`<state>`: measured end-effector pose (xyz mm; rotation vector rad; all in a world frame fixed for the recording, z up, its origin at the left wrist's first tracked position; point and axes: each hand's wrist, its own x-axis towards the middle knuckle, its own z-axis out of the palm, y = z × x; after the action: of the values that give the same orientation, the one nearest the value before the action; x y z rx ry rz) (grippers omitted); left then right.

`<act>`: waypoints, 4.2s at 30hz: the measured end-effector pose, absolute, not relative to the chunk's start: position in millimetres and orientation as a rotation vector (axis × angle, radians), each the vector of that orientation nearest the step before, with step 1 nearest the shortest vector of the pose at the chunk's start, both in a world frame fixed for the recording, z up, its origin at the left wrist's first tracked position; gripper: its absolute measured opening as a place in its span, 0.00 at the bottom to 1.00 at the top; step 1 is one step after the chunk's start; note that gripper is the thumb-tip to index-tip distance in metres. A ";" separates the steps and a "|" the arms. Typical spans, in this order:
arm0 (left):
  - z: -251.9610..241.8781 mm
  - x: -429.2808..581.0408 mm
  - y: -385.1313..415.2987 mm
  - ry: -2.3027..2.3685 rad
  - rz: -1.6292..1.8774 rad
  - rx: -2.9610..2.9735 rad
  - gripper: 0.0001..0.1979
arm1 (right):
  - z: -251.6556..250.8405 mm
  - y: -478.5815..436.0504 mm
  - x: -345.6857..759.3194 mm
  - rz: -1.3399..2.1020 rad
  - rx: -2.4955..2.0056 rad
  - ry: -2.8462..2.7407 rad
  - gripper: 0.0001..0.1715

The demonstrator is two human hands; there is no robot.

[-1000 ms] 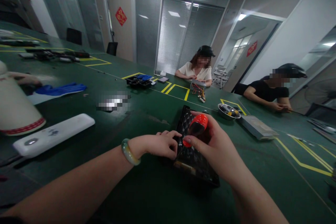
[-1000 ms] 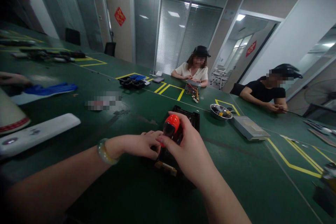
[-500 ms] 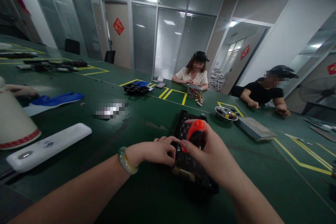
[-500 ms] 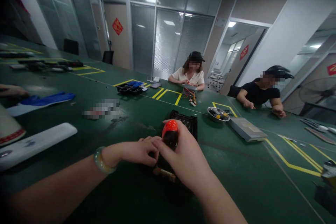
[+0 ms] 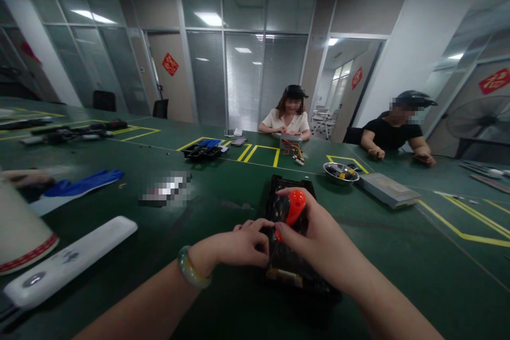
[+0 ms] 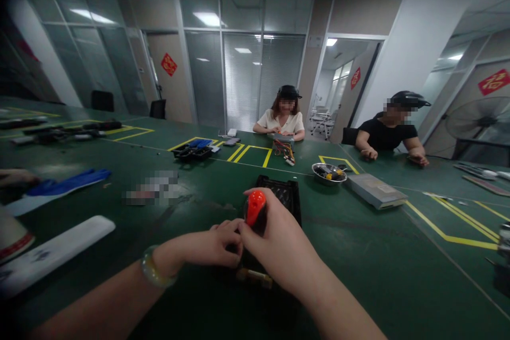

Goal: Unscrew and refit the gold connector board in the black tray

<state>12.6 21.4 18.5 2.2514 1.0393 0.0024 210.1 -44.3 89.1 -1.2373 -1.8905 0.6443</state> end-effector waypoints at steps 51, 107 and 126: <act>-0.2 27.4 24.7 1.017 0.504 2.387 0.16 | 67.6 -0.7 245.8 0.402 -1.247 -1.560 0.21; -10.0 26.1 38.2 1.096 0.833 2.162 0.12 | -10.3 -14.1 308.3 0.518 -0.996 -0.672 0.24; 20.0 73.4 2.4 1.115 0.156 2.431 0.09 | -10.8 -17.0 312.8 0.481 -1.028 -0.768 0.23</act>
<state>73.4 2.4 20.0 2.4308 1.1151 0.1560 312.8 -17.0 -10.8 -1.0278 -0.7684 0.4806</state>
